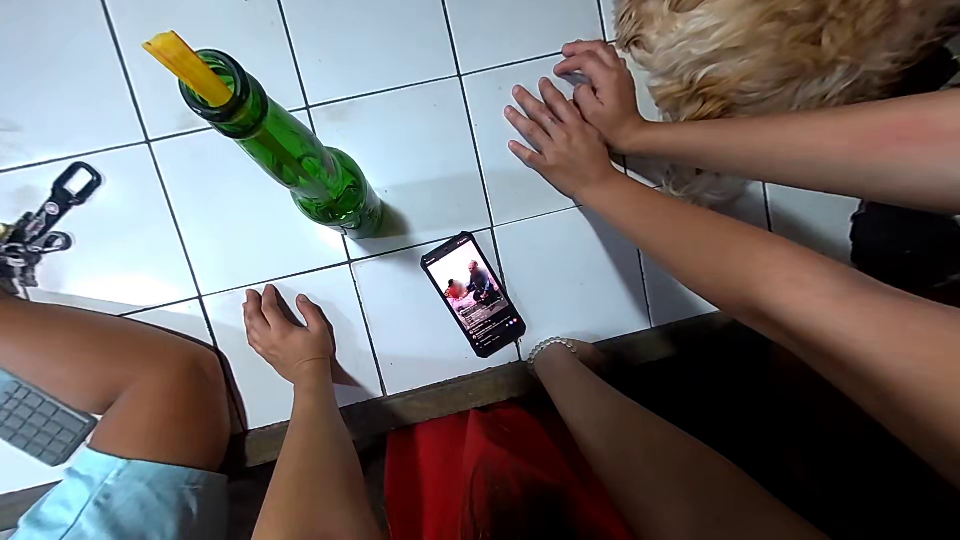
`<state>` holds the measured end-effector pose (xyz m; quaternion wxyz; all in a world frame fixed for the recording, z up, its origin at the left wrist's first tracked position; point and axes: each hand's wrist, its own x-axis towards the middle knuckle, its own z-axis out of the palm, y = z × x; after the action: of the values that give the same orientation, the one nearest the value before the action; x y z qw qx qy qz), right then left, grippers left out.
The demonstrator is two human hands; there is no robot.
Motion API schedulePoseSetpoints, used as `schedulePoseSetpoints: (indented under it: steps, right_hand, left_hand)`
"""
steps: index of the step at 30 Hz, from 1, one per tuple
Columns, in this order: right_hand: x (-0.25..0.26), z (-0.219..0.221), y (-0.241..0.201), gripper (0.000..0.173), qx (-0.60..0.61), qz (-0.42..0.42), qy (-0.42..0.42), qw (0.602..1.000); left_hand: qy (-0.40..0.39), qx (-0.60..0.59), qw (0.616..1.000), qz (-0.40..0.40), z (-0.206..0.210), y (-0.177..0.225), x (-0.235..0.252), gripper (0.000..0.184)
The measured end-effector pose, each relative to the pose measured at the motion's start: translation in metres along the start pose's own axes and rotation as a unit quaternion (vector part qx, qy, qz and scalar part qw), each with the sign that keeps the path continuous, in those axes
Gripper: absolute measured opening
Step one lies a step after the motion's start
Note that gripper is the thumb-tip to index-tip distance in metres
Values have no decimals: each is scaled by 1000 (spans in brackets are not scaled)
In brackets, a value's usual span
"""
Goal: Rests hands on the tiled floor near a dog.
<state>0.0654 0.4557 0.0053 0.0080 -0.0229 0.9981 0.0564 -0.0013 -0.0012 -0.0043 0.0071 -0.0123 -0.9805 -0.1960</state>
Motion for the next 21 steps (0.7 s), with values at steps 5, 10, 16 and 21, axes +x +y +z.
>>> schedulePoseSetpoints:
  steps: [5, 10, 16, 21]
  right_hand:
    - [1, 4, 4, 50, 21, 8, -10, 1000]
    - [9, 92, 63, 54, 156, 72, 121, 978]
    - [10, 88, 62, 55, 143, 76, 116, 980]
    - [11, 81, 59, 53, 153, 78, 118, 978]
  left_hand:
    - [-7, 5, 1000, -9, 0, 0, 1, 56]
    - [-7, 3, 1000, -10, -1, 0, 1, 55]
    - [-9, 3, 1000, -1, -2, 0, 1, 56]
    - [-7, 1, 1000, -1, -1, -1, 1, 56]
